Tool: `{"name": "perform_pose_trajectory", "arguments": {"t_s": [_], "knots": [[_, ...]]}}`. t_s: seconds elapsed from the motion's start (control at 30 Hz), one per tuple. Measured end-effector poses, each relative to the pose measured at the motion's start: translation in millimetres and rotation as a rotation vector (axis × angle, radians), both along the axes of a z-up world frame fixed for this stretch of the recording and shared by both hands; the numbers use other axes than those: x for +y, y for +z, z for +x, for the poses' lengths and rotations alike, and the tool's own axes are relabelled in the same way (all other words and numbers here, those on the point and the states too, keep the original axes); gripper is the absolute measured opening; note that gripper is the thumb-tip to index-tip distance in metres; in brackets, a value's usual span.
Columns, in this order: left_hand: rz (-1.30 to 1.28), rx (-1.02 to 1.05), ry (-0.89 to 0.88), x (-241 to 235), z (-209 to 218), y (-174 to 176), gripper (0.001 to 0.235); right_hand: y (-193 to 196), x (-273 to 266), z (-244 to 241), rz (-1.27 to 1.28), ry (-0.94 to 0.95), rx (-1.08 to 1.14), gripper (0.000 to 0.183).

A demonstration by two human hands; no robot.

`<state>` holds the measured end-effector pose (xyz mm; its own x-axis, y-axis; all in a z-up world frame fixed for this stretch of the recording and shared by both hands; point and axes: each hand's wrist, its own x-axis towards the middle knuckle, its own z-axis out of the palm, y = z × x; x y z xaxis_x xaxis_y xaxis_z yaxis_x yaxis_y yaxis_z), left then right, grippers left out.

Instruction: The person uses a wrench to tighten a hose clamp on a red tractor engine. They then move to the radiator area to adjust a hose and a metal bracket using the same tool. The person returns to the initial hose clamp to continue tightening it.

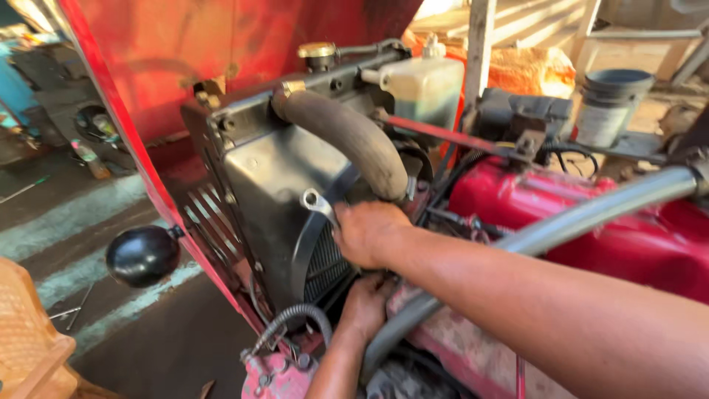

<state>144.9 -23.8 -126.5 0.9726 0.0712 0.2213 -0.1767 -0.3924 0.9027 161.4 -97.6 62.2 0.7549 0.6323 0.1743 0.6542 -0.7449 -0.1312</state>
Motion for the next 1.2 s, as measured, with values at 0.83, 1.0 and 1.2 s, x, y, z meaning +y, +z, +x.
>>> {"name": "perform_pose_trajectory", "arguments": {"t_s": [0.83,1.0,1.2], "knots": [[0.143,-0.416,-0.010,-1.9,-1.3,-22.4,0.049,-6.0,-14.1,-49.3,0.048,0.104,-0.017,0.033],[0.008,0.071,0.056,0.6,-8.8,-10.7,0.037,-17.9,-13.1,-45.4,0.162,-0.046,-0.031,0.034],[-0.055,-0.029,0.049,1.9,-16.5,0.9,0.038,-9.8,-12.4,-28.3,0.087,-0.151,-0.050,0.036]]}}
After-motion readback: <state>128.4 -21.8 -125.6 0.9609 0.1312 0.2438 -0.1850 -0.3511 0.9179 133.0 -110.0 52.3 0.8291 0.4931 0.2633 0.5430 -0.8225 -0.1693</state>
